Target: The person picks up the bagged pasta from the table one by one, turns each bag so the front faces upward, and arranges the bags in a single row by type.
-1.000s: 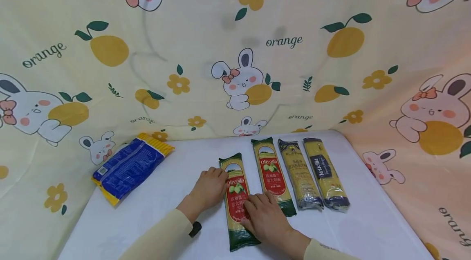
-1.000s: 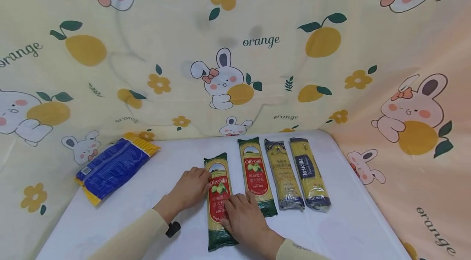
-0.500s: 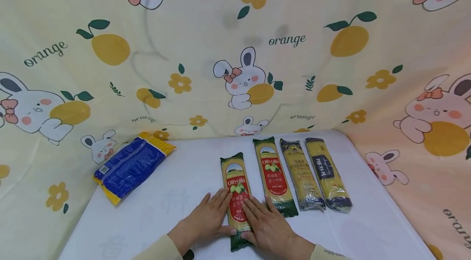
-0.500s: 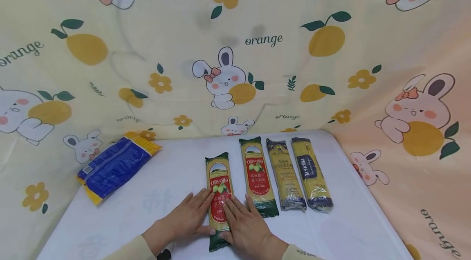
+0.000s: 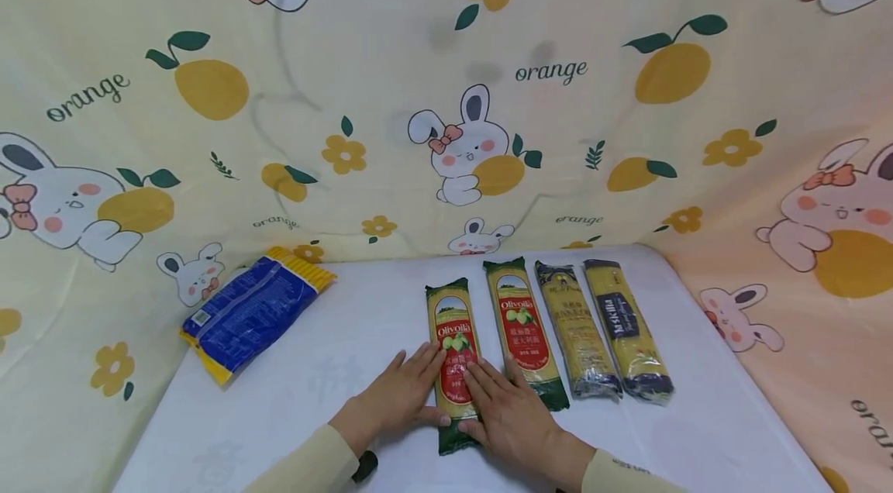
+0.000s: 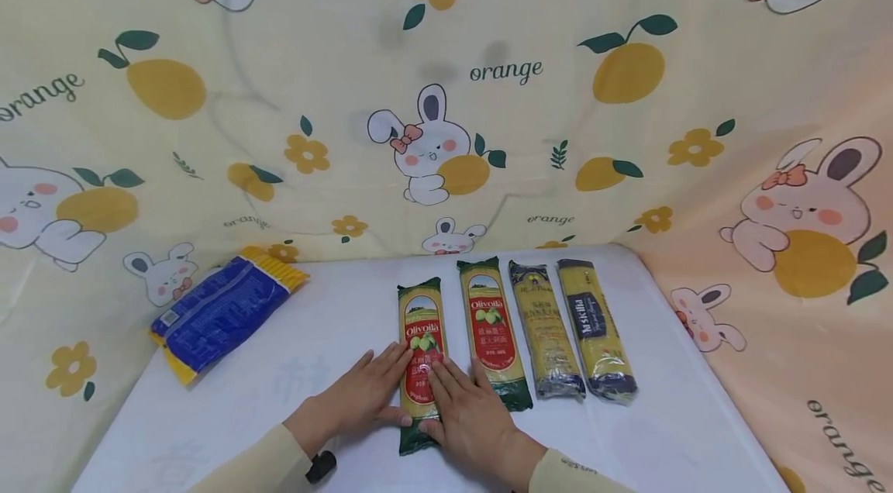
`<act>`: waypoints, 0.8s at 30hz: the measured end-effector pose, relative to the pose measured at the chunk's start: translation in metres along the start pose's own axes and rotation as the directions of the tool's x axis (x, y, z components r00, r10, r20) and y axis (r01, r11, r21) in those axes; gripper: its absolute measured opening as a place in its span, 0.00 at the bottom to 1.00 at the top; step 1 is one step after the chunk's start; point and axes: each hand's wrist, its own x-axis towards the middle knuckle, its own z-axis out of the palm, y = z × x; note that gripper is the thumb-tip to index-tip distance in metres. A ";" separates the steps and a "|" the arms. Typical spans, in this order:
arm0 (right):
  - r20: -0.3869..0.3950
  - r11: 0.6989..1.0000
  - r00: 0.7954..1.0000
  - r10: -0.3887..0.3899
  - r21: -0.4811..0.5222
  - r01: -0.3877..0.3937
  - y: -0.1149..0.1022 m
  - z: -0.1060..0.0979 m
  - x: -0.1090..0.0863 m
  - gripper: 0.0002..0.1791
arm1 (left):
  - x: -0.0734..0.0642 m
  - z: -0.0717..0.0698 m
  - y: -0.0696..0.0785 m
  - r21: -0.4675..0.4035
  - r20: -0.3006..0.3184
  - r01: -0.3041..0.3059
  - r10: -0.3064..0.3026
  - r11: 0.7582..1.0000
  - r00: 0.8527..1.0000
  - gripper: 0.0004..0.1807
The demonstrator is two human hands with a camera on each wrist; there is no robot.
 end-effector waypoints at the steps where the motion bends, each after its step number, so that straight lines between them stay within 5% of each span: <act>1: -0.005 1.000 1.000 0.005 0.001 -0.005 0.001 0.000 0.001 0.44 | 0.002 -0.001 -0.001 0.005 -0.006 -0.004 0.004 1.000 1.000 0.59; 15: 0.013 0.998 0.998 0.055 0.010 -0.055 0.025 0.002 0.029 0.44 | 0.041 -0.023 -0.011 -0.012 0.039 0.076 -0.075 0.997 0.996 0.58; 24: 0.016 0.990 0.997 0.081 0.112 -0.082 0.031 0.007 0.031 0.44 | 0.042 -0.017 -0.013 -0.019 -0.022 0.110 -0.110 0.994 0.994 0.57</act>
